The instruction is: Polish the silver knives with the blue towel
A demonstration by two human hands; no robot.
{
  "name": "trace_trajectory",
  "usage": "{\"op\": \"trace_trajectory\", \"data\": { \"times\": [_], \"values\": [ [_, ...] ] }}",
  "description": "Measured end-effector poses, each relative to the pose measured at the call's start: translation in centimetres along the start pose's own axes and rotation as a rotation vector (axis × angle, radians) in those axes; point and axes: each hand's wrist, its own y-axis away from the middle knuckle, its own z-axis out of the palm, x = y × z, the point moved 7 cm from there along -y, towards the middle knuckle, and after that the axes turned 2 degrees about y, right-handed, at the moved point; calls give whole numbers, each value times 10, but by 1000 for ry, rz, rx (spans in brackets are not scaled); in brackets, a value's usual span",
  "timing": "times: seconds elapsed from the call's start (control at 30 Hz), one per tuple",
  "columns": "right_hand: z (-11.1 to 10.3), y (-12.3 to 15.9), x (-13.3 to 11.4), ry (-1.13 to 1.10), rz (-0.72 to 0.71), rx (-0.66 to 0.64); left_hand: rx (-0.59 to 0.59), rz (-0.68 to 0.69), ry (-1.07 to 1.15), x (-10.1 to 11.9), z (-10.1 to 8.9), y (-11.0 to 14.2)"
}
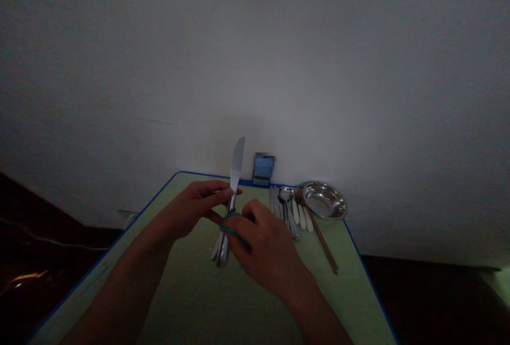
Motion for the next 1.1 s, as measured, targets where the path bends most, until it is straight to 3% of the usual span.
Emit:
{"op": "trace_trajectory", "data": {
  "times": [0.67,1.1],
  "values": [
    [4,6,-12,-28,-38,-195,149,55,107,6,-15,-1],
    [13,7,-11,16,-53,-289,172,69,126,8,-14,0]
  ]
}}
